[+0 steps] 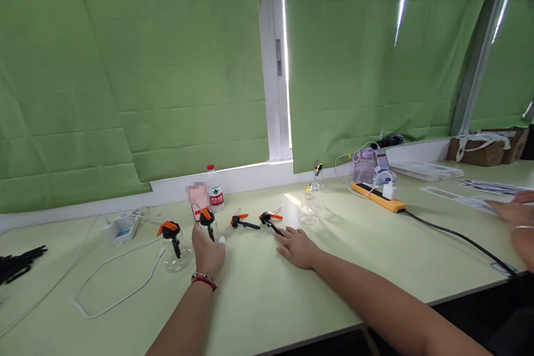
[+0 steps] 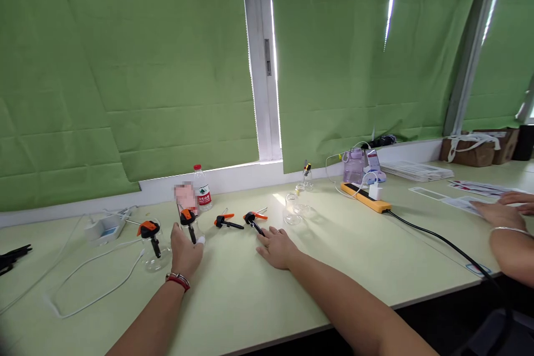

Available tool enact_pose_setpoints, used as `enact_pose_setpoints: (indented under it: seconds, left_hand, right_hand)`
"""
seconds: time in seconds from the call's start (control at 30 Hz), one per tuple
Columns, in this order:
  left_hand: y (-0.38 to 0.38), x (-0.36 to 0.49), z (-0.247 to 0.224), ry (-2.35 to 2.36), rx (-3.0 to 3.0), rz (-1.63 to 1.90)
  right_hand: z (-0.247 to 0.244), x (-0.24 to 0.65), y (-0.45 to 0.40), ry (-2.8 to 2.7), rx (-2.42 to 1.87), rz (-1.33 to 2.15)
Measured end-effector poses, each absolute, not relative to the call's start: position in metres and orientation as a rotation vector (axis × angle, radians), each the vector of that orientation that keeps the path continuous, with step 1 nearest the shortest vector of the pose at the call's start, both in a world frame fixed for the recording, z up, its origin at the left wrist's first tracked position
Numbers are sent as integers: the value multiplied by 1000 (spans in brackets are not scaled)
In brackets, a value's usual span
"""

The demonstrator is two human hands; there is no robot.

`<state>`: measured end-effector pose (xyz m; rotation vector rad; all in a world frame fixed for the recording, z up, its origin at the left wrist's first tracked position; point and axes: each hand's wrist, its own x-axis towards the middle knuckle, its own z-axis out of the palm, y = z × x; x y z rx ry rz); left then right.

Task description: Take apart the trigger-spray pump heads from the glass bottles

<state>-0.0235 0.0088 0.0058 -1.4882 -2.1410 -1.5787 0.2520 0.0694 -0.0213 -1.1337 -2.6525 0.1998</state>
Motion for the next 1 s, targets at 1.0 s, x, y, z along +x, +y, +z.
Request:
enact_pose_setpoints:
  seconds: [1.0]
  left_hand:
    - [-9, 2, -2, -1809, -2795, -998]
  right_hand:
    - [-30, 304, 120, -1533, -1785, 272]
